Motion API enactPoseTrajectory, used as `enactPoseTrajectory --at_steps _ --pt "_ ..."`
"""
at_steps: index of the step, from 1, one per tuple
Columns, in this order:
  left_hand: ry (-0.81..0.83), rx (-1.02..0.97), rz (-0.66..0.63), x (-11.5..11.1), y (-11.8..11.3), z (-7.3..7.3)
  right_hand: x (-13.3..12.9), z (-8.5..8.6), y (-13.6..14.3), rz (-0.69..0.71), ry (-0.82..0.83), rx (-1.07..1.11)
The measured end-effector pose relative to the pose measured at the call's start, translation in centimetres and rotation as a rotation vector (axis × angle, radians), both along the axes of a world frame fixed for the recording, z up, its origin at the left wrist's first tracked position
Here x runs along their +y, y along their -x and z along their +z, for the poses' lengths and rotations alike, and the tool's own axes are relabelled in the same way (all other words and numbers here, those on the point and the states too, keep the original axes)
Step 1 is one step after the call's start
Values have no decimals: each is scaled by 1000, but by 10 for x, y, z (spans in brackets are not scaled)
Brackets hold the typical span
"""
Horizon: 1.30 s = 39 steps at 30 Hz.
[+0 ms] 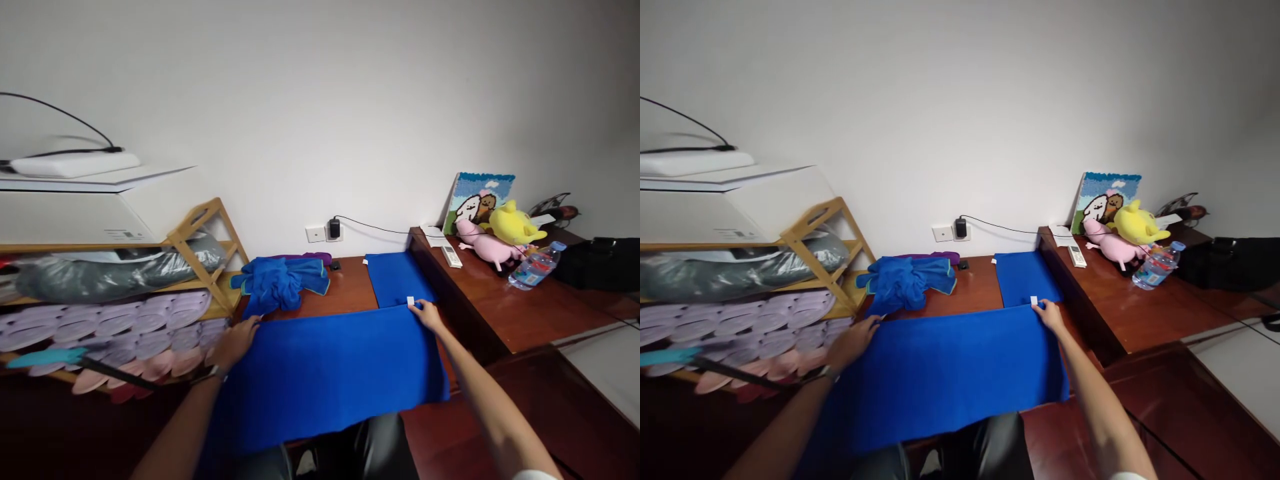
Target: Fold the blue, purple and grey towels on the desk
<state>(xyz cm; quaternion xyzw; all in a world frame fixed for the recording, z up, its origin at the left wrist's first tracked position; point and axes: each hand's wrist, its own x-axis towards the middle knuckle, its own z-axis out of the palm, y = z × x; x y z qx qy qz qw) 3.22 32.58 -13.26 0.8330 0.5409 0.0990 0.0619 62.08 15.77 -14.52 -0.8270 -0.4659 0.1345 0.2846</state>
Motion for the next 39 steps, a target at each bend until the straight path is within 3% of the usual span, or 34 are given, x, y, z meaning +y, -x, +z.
enactPoseTrajectory --at_steps 3,6,13,17,22,24,26,29,33,39 --pt "-15 88 67 16 -23 -30 22 -41 1 -39 10 -36" --pt "-58 138 105 26 -31 -53 29 -71 -1 -47 12 -82" --pt "-135 205 179 23 -15 -84 16 -109 -8 25 39 -298" --pt "-193 230 179 12 -1 -86 10 -109 -3 57 83 -408" --pt "-308 68 198 -9 -5 -72 12 -88 11 -50 -39 -468" --pt "-300 -1 166 -28 -11 -74 5 -82 26 18 -143 -472" --pt "-245 -27 95 -48 -16 -83 -5 -80 47 171 -172 -453" --pt "-168 19 57 -65 -19 -103 -16 -86 78 341 -21 -416" --pt "-88 73 120 -52 -1 -122 -18 -99 80 294 203 -400" --pt "-129 57 129 -31 48 -126 -32 -113 33 130 289 -417"
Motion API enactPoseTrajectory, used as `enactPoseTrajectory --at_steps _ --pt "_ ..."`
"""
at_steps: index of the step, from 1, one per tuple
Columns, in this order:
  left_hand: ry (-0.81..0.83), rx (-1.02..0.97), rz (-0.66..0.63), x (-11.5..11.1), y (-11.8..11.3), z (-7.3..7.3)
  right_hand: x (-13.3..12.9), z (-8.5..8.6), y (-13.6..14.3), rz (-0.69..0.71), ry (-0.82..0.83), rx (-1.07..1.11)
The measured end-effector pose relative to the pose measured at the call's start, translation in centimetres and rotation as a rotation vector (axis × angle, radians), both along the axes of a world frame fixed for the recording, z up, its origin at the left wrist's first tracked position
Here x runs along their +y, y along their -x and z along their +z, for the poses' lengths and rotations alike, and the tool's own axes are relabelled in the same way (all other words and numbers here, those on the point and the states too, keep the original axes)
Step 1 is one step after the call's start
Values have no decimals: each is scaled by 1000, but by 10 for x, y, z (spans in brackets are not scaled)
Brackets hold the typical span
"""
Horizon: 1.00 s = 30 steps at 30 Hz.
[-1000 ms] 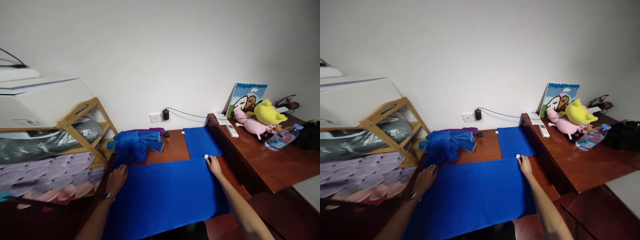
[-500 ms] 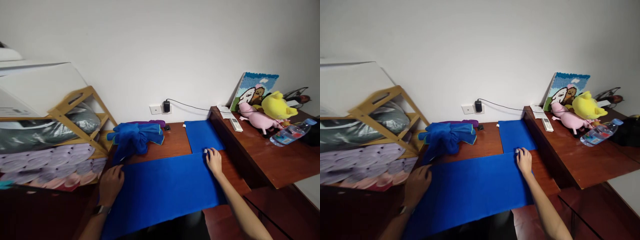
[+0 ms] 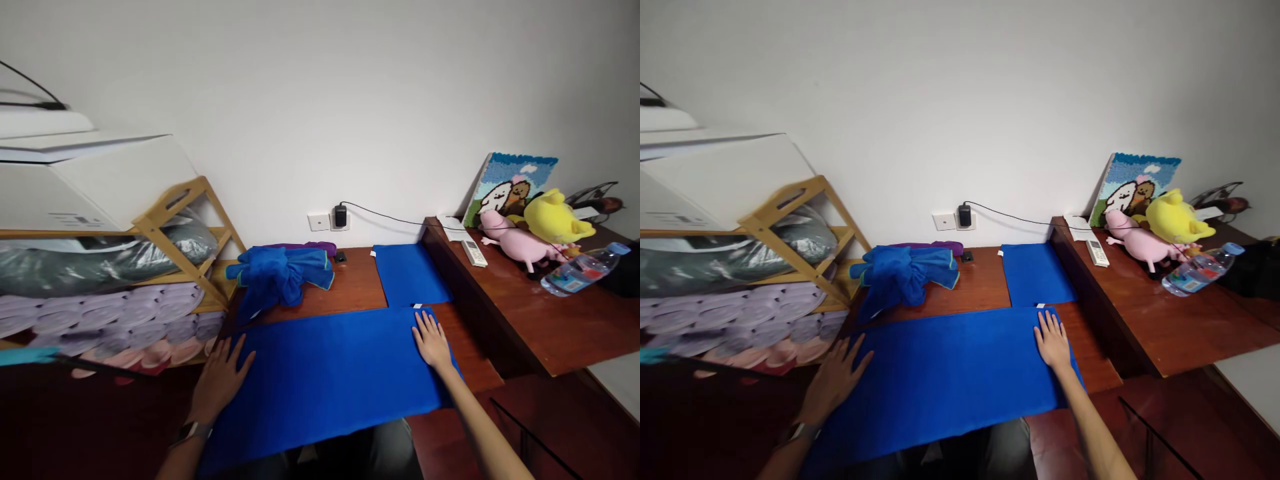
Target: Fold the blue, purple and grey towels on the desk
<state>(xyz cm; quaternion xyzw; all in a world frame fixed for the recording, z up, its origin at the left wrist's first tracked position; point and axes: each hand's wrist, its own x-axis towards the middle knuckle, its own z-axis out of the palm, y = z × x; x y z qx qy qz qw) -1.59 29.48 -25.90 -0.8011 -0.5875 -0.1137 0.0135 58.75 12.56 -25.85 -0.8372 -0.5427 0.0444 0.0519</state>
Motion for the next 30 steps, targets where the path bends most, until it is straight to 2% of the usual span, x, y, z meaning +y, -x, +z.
enactPoseTrajectory --at_steps 3,7,9,11,14,18,20,23,25,27,29,30 --pt "-44 24 40 -1 1 8 -3 -1 -4 -10 -45 -32" --pt "-114 8 -10 5 -27 20 10 3 10 31 -186 -92" --pt "-90 -16 -35 14 -40 21 20 4 16 64 -180 -83" --pt "-33 -23 -18 25 -43 16 26 3 15 52 -117 -60" --pt "46 -12 24 41 -27 3 23 -3 5 -2 -36 -41" --pt "84 11 15 57 5 -11 11 -5 -11 -20 -22 -42" --pt "95 33 -3 63 11 -12 9 -1 -15 -19 -14 -36" --pt "104 55 31 67 7 -1 12 8 -20 -39 15 -7" --pt "40 35 54 62 -1 11 15 16 -22 -60 27 18" --pt "-95 -26 64 48 -15 24 17 24 -15 -84 -16 24" --pt "-232 -109 31 24 -42 34 18 32 10 -76 -133 17" --pt "-275 -148 -10 9 -62 37 19 36 33 -38 -200 19"
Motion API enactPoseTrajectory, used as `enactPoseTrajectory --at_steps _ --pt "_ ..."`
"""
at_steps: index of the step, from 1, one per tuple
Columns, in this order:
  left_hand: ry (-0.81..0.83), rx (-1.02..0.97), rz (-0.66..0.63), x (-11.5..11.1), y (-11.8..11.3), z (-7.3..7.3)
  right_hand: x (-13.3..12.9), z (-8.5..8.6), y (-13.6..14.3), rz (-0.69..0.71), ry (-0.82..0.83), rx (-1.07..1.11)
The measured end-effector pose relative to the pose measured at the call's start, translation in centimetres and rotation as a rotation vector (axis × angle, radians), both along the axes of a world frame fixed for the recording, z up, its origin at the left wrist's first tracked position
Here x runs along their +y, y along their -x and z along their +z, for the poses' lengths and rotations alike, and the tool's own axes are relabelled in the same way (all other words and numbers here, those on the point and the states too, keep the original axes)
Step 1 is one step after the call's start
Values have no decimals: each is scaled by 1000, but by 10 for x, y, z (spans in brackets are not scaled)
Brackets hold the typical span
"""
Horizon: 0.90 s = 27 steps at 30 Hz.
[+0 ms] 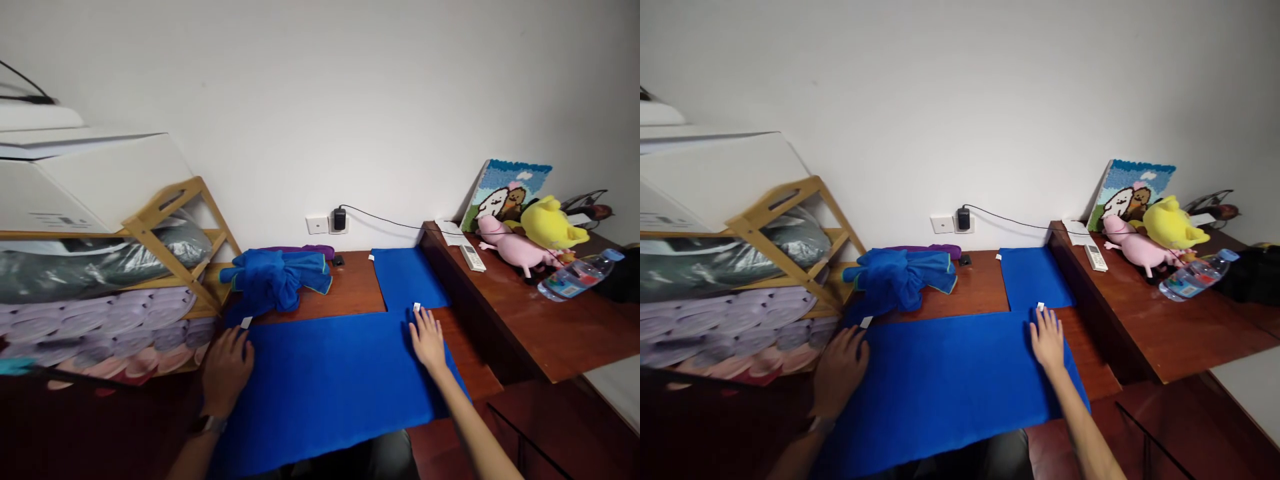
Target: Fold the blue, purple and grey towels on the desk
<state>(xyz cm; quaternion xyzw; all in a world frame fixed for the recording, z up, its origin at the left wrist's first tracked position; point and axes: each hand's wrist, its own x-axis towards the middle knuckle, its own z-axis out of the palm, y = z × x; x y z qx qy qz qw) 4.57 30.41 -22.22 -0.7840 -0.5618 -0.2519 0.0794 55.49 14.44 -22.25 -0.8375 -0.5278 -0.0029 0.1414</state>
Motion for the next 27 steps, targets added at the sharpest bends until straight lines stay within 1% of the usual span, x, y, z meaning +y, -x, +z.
enactPoseTrajectory --at_steps 1,2,3,4,5,6,7,8,9,10,11,13,14,16,18,20,22,23,24,25,27 --pt "-18 -19 -73 -15 -23 2 1 3 28 64 -66 2" --pt "-13 -17 -165 -29 -49 3 3 6 60 170 -97 22" --pt "9 1 -254 -43 -75 4 4 8 94 300 -106 45" --pt "42 27 -310 -54 -99 3 6 9 127 437 -100 72" --pt "84 54 -352 -63 -119 1 8 8 156 550 -83 104" --pt "125 77 -373 -69 -131 -3 9 6 179 597 -64 134" --pt "162 95 -363 -73 -135 -7 9 4 193 627 -37 158" --pt "190 107 -332 -75 -131 -12 8 1 198 635 -13 173" --pt "207 115 -284 -75 -118 -17 7 -3 193 623 9 177" --pt "214 119 -225 -74 -98 -23 4 -5 181 601 31 170" --pt "210 126 -175 -73 -73 -29 1 -8 161 567 54 155" --pt "195 140 -122 -68 -19 -39 -8 -12 111 469 99 112" --pt "209 153 -143 -65 6 -43 -11 -14 83 411 123 91" --pt "219 146 -108 -59 46 -49 -17 -17 30 313 137 61" --pt "229 126 -64 -51 71 -51 -20 -20 -14 241 141 55" --pt "229 99 -29 -46 85 -51 -21 -21 -45 186 130 74" --pt "198 72 -4 -48 90 -48 -24 -20 -59 148 84 99" --pt "169 60 0 -54 89 -46 -28 -19 -57 139 42 104" --pt "137 52 -1 -63 85 -44 -33 -19 -49 139 -8 100" --pt "107 49 -9 -75 79 -42 -40 -18 -34 147 -60 88" --pt "82 69 -52 -104 61 -39 -59 -17 11 200 -139 56"
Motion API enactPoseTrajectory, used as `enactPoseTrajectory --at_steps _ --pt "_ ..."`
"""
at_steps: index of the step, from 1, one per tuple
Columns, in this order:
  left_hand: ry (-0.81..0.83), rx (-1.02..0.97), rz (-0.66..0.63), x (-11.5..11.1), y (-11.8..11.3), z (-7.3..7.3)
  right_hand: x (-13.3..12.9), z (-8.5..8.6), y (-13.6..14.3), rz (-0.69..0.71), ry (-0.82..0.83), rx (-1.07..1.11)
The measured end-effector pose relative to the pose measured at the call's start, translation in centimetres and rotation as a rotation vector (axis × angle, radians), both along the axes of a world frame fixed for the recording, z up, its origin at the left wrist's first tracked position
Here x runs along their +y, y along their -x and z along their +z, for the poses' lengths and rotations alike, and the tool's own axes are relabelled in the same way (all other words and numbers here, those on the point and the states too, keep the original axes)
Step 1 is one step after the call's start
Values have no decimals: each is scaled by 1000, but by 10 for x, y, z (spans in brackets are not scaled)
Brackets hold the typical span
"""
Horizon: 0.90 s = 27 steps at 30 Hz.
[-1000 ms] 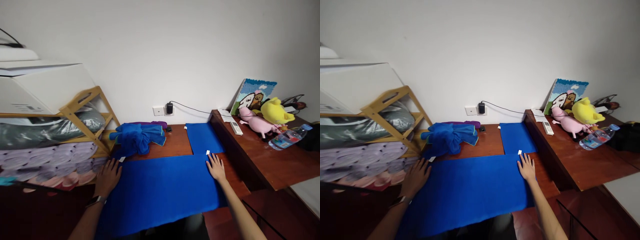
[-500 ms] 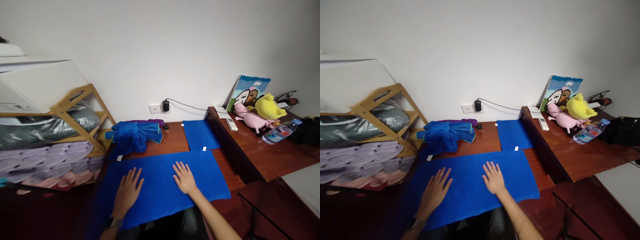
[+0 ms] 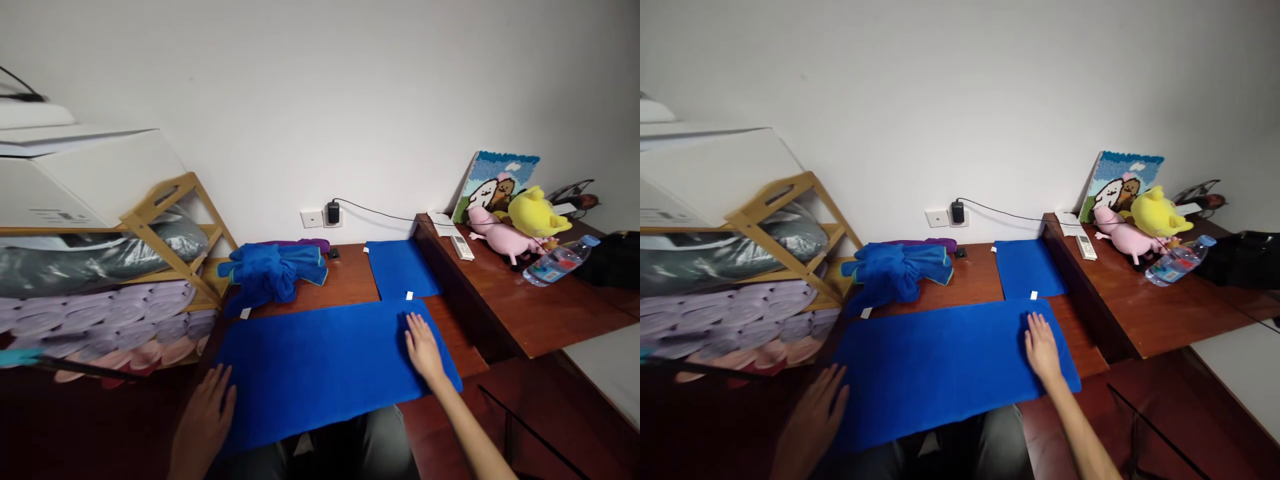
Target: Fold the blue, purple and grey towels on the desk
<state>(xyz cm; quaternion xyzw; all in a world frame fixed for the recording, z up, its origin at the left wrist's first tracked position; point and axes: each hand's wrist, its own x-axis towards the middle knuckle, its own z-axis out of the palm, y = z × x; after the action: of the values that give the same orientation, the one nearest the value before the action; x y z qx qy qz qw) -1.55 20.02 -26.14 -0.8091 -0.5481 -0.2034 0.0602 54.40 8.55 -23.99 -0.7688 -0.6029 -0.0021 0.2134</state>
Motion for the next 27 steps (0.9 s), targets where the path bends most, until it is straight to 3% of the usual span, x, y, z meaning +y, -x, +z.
enactPoseTrajectory --at_steps 3,6,8,11,14,18,23,25,27 --pt "57 94 -107 -39 -24 -1 -28 -2 74 219 31 -43" --pt "79 166 -132 -53 -14 -10 -41 -8 99 354 112 -77" --pt "53 184 -135 -50 13 -18 -45 -13 76 314 149 -91" --pt "6 202 -121 -39 55 -26 -49 -24 9 149 189 -102" --pt "-15 212 -82 -35 72 -25 -57 -33 -54 -20 231 -115" --pt "-1 194 -55 -41 66 -13 -68 -43 -93 -131 288 -72" --pt "29 59 -13 -40 59 5 -66 -45 -101 -158 219 109" --pt "1 -38 35 -32 38 17 -53 -36 -105 -179 114 207" --pt "-30 -135 81 -23 -10 36 -29 -19 -112 -191 -3 305"
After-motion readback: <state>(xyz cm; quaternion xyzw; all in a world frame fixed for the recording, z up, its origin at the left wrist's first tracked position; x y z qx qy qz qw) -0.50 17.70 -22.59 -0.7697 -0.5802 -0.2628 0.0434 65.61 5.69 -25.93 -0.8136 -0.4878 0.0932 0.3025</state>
